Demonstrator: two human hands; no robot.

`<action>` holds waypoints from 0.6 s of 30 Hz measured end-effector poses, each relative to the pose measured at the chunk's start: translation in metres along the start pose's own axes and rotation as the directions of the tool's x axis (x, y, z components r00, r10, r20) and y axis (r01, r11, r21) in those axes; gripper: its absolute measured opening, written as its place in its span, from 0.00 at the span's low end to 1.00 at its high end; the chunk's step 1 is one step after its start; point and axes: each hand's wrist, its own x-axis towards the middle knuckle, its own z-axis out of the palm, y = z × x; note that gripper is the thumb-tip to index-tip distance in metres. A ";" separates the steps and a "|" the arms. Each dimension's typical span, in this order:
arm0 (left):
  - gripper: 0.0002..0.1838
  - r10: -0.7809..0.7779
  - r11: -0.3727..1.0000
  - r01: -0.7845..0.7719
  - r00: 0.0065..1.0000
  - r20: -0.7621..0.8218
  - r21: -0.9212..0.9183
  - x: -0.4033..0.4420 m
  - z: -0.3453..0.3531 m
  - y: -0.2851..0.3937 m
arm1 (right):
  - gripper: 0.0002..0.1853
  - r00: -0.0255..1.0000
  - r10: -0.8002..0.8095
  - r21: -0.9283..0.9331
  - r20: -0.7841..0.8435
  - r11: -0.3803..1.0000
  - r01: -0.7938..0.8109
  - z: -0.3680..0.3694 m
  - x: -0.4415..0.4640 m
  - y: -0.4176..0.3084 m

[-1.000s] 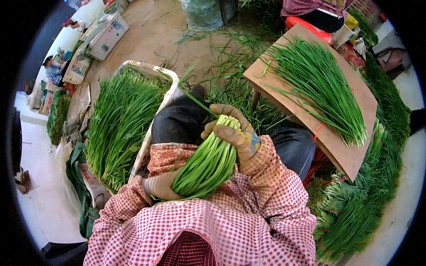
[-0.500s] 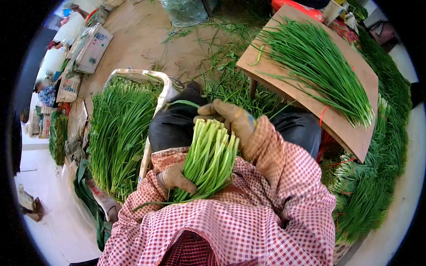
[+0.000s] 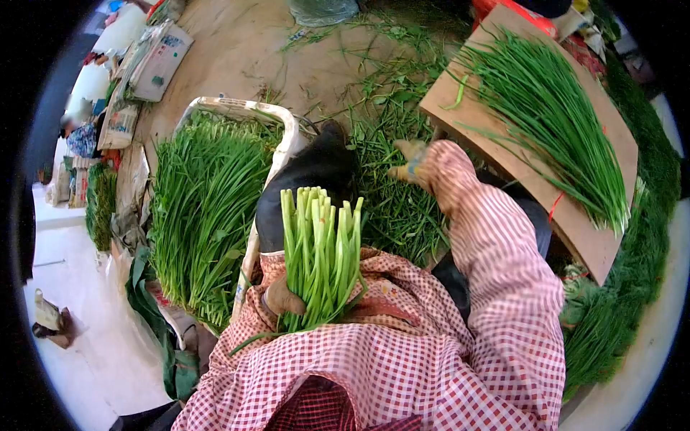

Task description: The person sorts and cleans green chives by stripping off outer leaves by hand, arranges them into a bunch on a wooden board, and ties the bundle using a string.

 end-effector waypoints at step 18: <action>0.43 -0.180 0.969 0.112 0.930 0.321 0.221 0.047 0.054 0.010 | 0.18 0.935 -0.184 0.934 -0.302 -0.251 0.253 0.029 -0.152 -0.113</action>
